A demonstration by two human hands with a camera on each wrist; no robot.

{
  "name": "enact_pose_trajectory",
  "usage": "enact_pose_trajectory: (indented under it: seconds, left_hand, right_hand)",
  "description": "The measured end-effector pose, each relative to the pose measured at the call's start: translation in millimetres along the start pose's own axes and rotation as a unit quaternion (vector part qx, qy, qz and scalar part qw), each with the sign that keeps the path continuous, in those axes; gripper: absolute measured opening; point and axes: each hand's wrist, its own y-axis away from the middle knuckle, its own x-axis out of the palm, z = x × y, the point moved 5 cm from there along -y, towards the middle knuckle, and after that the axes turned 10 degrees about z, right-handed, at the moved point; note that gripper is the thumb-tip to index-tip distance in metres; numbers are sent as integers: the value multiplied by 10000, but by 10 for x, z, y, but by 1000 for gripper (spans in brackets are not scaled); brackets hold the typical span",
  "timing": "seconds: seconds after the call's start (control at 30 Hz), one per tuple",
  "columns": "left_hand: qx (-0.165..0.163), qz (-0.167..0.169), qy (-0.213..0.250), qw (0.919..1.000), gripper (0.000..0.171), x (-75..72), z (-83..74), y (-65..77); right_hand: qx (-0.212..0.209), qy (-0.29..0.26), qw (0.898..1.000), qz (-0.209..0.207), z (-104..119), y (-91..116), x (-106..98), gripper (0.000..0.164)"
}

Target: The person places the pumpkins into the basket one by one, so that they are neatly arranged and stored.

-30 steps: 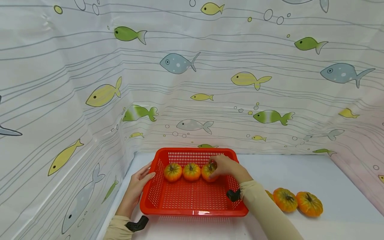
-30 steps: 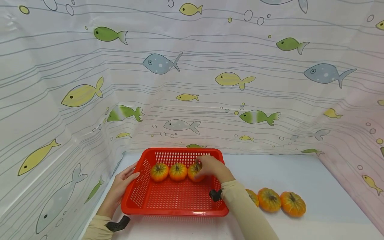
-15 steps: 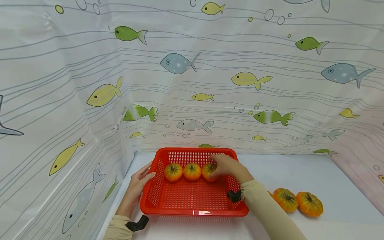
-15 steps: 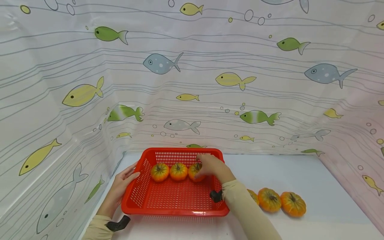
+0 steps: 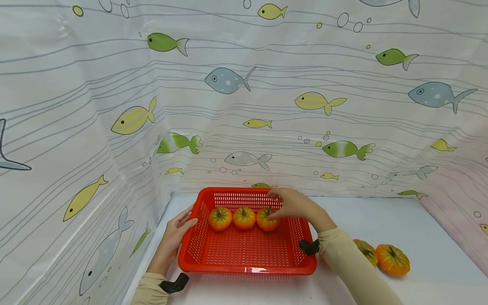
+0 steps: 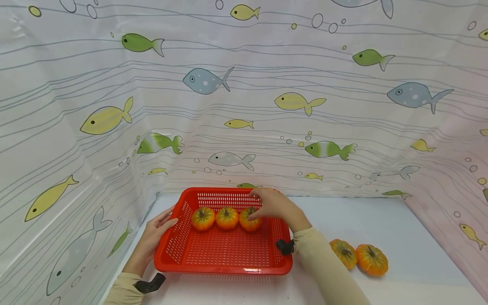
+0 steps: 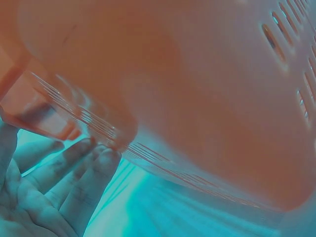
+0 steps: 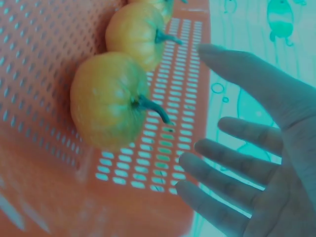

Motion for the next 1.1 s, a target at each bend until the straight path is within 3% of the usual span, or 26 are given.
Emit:
enact_pose_trajectory:
  seconds: [0.57, 0.83, 1.1]
  left_hand:
    - [-3, -21, 7, 10000, 63, -13, 6, 1]
    - [65, 7, 33, 10000, 62, -6, -1, 7]
    - [48, -19, 57, 10000, 63, -19, 8, 0]
  right_hand:
    - [-112, 106, 9991, -396, -125, 538, -251, 66]
    - [152, 6, 9988, -457, -295, 815, -234, 65]
    - [401, -200, 9986, -266, -495, 1093, -81, 72]
